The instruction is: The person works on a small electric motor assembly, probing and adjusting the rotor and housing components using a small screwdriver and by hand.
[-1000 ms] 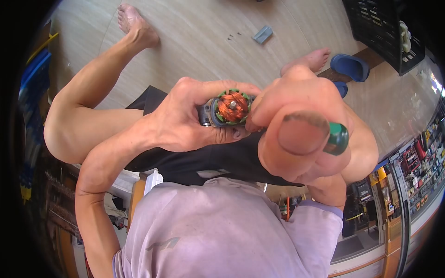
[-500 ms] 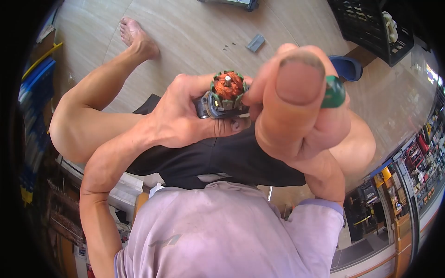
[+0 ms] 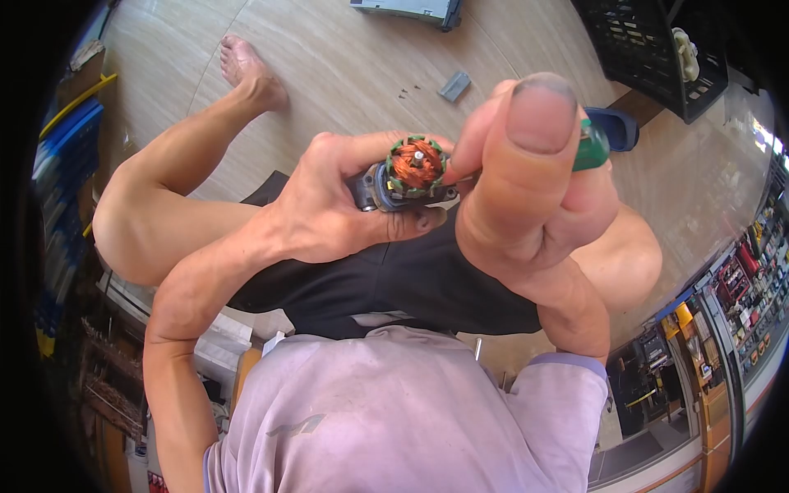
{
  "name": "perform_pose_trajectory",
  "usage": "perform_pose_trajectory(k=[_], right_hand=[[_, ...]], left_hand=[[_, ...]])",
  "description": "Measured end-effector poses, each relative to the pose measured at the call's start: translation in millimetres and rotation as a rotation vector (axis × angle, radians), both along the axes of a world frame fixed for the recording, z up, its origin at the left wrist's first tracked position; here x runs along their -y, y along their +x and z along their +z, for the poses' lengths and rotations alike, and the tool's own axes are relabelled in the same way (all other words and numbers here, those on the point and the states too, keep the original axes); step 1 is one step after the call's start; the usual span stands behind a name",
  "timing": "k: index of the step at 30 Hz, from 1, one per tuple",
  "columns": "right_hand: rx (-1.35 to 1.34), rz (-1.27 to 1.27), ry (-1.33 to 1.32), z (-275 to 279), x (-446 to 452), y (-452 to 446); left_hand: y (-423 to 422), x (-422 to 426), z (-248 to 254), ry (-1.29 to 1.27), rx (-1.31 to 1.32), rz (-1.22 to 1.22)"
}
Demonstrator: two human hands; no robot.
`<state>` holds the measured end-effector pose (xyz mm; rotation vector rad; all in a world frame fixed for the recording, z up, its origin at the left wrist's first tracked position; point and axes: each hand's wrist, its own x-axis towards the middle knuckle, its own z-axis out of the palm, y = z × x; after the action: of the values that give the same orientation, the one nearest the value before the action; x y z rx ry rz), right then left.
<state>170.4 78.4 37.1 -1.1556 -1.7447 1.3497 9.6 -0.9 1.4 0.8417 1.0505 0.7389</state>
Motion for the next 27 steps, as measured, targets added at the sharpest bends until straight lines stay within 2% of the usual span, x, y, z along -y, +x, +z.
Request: perform_pose_trajectory(k=[5,8,11,17,20,27], right_hand=[[-0.014,-0.072,-0.056,0,1,-3],[-0.008,-0.047,-0.058,1,-1,-3],[0.013,-0.062,-0.055,2,-2,-5],[-0.002,-0.159,-0.107,5,1,-13],[-0.050,-0.142,-0.100,-1,0,-12],[-0.105,-0.174,-0.140,2,-1,-14]], left_hand=[[1,1,-2,0.029,0.010,0.011],[8,5,-12,0.141,0.005,0.150],[0,1,-1,0.002,-0.010,-0.004],[-2,0,2,-0.015,-0.011,-0.019],[8,8,-11,0.096,0.027,0.139],[2,4,-1,-0.026,0.035,0.069]])
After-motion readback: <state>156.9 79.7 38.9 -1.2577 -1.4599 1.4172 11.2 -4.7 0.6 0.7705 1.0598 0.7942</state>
